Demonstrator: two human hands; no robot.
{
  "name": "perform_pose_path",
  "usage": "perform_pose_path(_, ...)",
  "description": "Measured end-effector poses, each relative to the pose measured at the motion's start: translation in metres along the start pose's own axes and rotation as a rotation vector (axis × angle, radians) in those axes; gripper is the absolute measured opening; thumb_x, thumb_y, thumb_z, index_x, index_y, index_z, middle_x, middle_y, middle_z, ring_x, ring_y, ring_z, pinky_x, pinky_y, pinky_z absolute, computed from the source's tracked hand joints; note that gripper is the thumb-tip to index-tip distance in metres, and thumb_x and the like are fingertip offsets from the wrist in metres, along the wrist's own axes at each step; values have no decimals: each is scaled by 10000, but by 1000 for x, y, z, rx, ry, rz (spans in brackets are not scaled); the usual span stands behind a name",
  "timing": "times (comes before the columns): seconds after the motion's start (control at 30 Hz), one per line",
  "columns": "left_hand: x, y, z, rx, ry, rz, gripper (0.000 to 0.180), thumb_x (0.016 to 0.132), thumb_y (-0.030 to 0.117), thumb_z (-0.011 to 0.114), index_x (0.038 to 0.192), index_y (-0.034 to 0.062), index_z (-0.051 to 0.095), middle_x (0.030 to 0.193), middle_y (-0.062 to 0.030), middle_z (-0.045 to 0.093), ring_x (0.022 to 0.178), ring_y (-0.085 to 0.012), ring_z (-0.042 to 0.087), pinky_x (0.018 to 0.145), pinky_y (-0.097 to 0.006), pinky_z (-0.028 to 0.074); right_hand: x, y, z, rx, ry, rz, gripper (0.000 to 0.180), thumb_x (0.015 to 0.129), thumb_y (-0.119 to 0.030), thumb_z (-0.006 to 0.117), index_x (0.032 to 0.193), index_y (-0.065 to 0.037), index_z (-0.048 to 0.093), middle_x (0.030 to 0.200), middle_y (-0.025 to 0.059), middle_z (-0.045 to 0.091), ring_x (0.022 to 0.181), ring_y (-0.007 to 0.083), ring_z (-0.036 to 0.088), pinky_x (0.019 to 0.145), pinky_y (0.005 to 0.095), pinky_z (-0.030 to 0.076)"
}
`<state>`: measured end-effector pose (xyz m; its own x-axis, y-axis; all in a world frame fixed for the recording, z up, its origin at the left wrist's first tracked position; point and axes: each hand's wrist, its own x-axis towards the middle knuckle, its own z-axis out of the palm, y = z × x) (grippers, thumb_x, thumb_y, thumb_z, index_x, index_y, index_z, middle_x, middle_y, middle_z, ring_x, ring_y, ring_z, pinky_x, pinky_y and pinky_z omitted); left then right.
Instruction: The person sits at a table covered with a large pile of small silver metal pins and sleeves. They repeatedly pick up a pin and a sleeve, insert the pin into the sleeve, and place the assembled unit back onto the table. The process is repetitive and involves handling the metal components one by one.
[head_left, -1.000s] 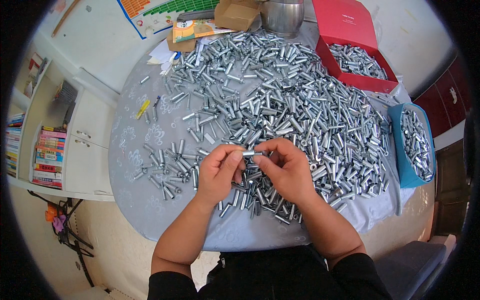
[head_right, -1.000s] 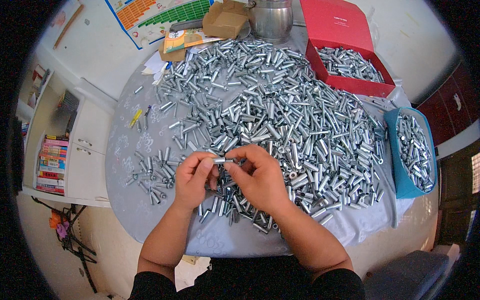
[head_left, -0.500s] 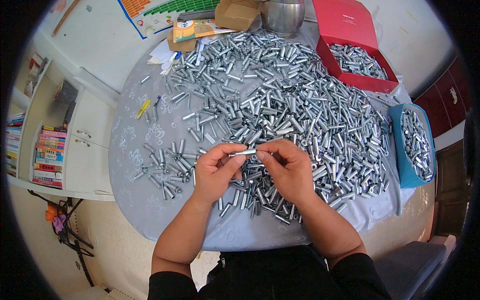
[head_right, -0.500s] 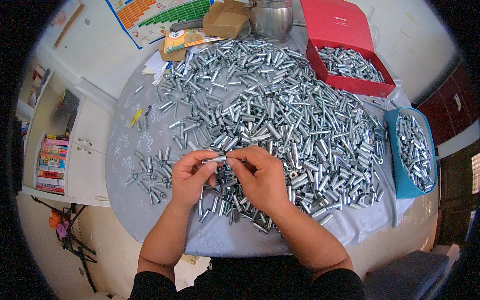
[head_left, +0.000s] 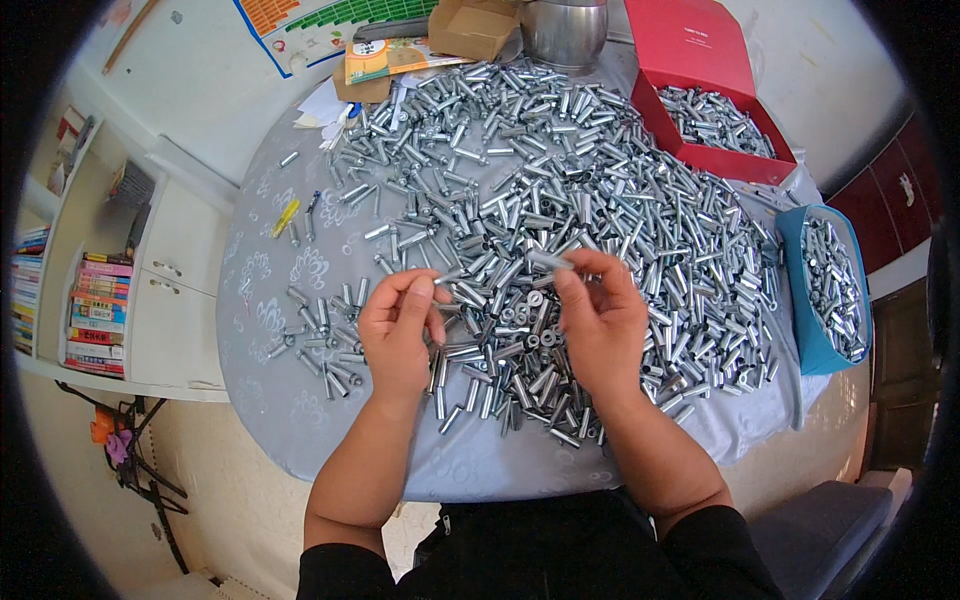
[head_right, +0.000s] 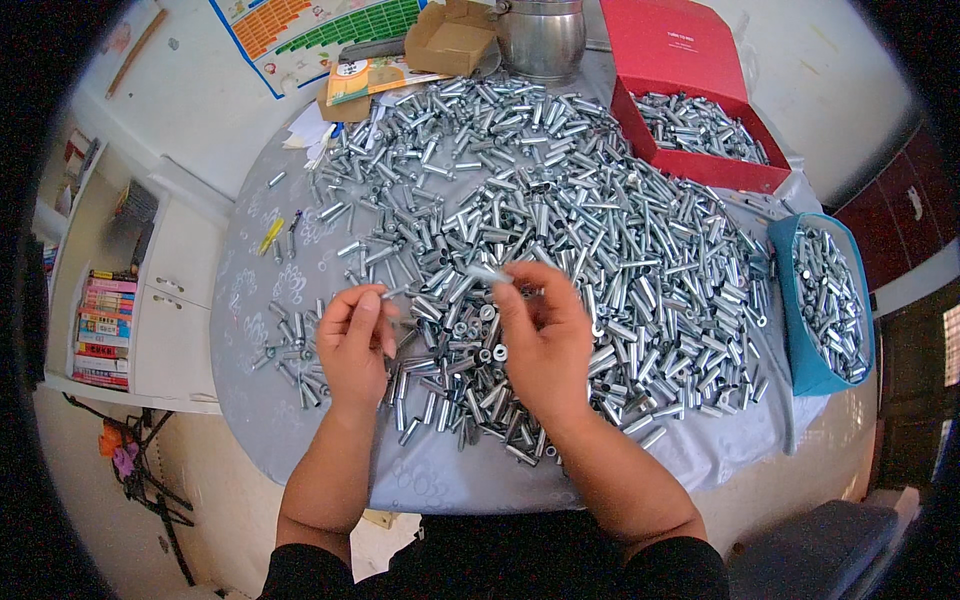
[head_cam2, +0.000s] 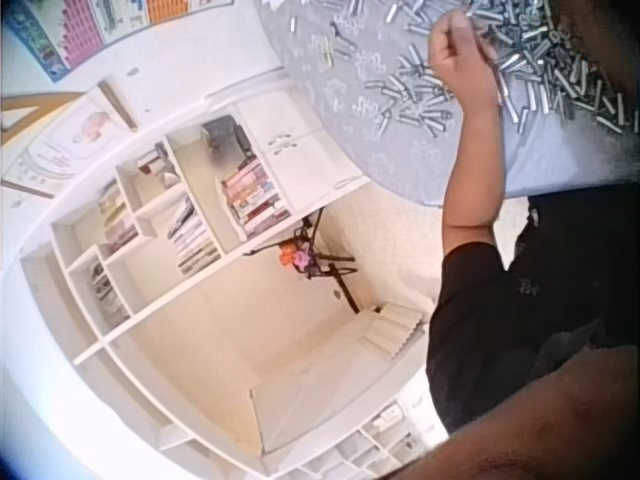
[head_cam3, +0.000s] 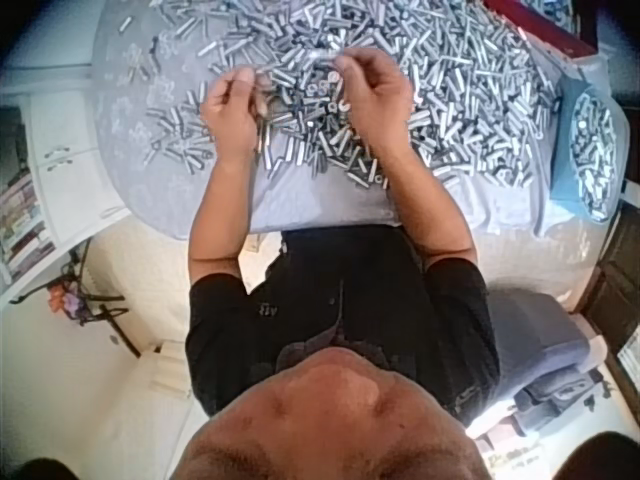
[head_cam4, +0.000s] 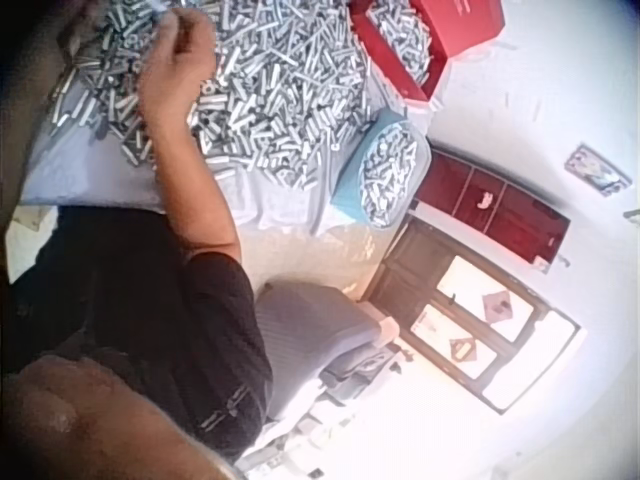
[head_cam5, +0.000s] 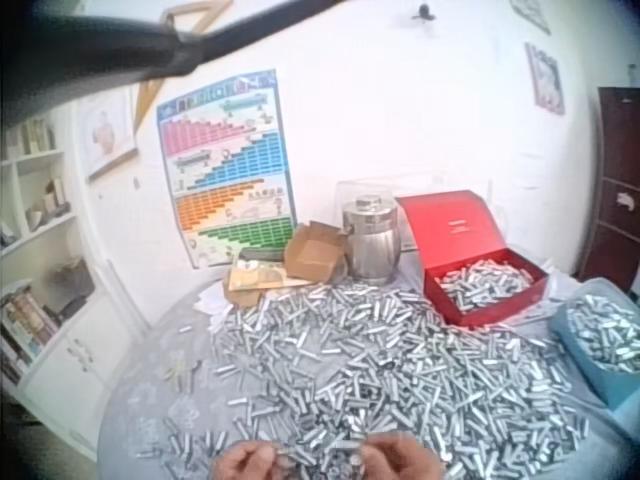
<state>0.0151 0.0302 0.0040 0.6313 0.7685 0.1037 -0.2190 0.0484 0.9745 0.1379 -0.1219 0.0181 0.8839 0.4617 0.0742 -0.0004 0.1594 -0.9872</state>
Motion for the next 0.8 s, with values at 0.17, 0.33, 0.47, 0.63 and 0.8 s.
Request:
perform_pose_path(0.17, -3, 5, 2, -16, -118, 11, 123, 933, 78, 567, 1028, 10, 607, 859, -86, 657, 539, -65, 503, 476, -193, 409, 6, 3, -1, -51, 81, -232, 186, 896, -64, 654, 1078, -30, 655, 986, 39, 588, 657, 53, 512, 555, 209, 419)
perform_pose_path(0.33, -11, 5, 7, -7, -334, -32, 98, 924, 44, 573, 1016, 15, 558, 881, -97, 655, 546, -66, 524, 468, -188, 424, -6, 12, 3, -69, -327, -104, 178, 887, -86, 676, 1048, -9, 664, 831, 36, 662, 669, 71, 567, 592, 204, 445)
perform_pose_path(0.47, -10, 4, 6, -32, -386, -67, 122, 932, 60, 593, 1045, 24, 566, 925, -79, 674, 571, -37, 519, 494, -170, 424, -8, -5, 5, 81, -340, 84, 145, 908, -78, 649, 1019, 15, 644, 834, 60, 687, 659, 58, 583, 566, 191, 455)
perform_pose_path(0.63, -6, 13, 5, 40, -174, 34, 107, 932, 69, 581, 1029, 26, 587, 959, -62, 670, 578, -42, 520, 507, -179, 422, -6, -4, 2, 159, -205, 123, 127, 928, -45, 598, 1044, 4, 608, 862, 72, 692, 608, 54, 578, 504, 182, 443)
perform_pose_path(0.8, 15, 17, -24, 277, 202, 151, 90, 919, 118, 616, 930, 30, 629, 915, -14, 678, 596, -27, 511, 532, -180, 395, 1, -10, 0, 283, 86, -42, 289, 949, -37, 536, 1236, -16, 509, 1051, 122, 666, 550, 77, 581, 474, 182, 440)
